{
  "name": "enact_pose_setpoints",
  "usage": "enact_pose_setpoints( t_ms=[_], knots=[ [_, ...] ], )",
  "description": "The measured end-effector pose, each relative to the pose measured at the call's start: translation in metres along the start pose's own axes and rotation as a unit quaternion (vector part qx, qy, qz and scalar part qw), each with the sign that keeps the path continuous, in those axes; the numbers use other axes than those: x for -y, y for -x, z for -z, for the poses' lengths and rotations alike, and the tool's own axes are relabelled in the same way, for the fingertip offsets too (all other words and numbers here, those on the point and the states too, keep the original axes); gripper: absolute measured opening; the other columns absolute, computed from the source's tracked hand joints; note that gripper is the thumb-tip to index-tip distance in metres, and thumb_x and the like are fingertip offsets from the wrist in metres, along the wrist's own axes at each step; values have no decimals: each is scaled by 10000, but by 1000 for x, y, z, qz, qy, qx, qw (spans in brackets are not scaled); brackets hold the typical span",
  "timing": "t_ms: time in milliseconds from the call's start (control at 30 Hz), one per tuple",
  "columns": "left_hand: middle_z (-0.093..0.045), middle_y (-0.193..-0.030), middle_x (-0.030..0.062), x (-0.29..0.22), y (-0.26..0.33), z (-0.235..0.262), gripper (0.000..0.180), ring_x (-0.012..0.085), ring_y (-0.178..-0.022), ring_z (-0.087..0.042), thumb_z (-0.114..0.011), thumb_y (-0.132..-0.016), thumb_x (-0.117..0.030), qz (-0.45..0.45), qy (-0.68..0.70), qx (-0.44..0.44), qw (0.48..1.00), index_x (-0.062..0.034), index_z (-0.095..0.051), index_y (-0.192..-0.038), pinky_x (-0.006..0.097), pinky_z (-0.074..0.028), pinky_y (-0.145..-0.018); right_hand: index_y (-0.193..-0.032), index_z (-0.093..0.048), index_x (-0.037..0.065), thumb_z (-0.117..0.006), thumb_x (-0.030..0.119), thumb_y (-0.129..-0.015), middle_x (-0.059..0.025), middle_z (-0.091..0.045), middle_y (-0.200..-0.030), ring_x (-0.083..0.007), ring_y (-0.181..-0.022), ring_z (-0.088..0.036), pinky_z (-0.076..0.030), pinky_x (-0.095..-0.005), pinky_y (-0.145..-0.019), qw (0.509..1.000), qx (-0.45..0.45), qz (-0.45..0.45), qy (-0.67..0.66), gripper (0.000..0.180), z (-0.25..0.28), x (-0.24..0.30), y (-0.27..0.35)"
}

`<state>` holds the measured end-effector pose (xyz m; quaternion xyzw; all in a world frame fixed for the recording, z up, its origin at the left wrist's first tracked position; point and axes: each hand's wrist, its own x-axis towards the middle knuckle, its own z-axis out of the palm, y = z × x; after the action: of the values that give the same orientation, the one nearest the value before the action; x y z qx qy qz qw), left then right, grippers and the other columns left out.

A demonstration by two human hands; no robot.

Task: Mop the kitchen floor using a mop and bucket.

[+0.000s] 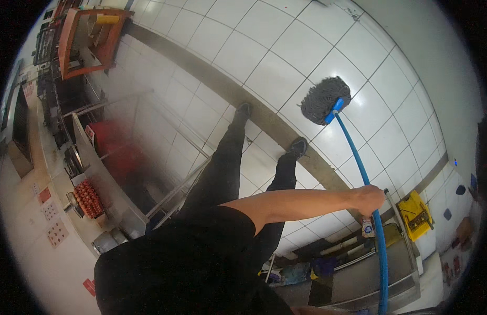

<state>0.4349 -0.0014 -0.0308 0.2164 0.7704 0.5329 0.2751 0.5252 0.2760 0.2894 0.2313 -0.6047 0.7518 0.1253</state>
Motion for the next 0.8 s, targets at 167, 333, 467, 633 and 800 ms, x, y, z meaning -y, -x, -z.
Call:
enact_pose_setpoints(
  t_ms=[167, 333, 467, 633, 800],
  knots=[
    [-582, -659, 132, 45, 65, 66, 148, 317, -655, -610, -703, -585, -203, -42, -45, -96, 993, -63, -656, -583, 415, -499, -594, -659, -487, 100, -376, 334, -894, -56, -453, -589, -147, -518, -428, -361, -360, -545, 999, -34, -7, -13, 350, -130, -69, -45],
    [-565, -756, 145, 126, 166, 156, 196, 325, -805, -589, -726, -607, -234, 39, -50, -128, 990, -55, -652, -637, 429, -478, -681, -599, -433, 109, -396, 281, -851, -44, -371, -528, -147, -471, -341, -279, -345, -508, 991, -64, -31, -110, 306, -258, -158, -56],
    [-565, -815, 150, 212, 271, 255, 180, 339, -832, -565, -701, -554, -58, 89, -96, -146, 981, -19, -632, -716, 430, -460, -723, -552, -390, 116, -413, 239, -816, -34, -305, -479, -146, -434, -271, -214, -332, -478, 968, -81, -23, -235, 292, -394, -244, -29],
    [-582, -1007, 145, 352, 471, 368, 242, 351, -987, -562, -731, -609, -122, 143, -233, -375, 886, -80, -613, -816, 424, -463, -816, -573, -443, 90, -545, 163, -790, -42, -447, -583, -162, -515, -370, -299, -329, -503, 884, 16, -417, 210, 251, -535, -373, 81],
    [-299, -1390, 213, 368, 615, 409, 571, 389, -1300, -299, -746, -706, -153, 329, -290, -482, 758, -181, -512, -1227, 462, -366, -1020, -835, -597, -23, -531, 84, -878, -114, -613, -801, -224, -749, -594, -464, -324, -791, 952, 180, -240, -57, 133, -754, -476, 114]
  ],
)
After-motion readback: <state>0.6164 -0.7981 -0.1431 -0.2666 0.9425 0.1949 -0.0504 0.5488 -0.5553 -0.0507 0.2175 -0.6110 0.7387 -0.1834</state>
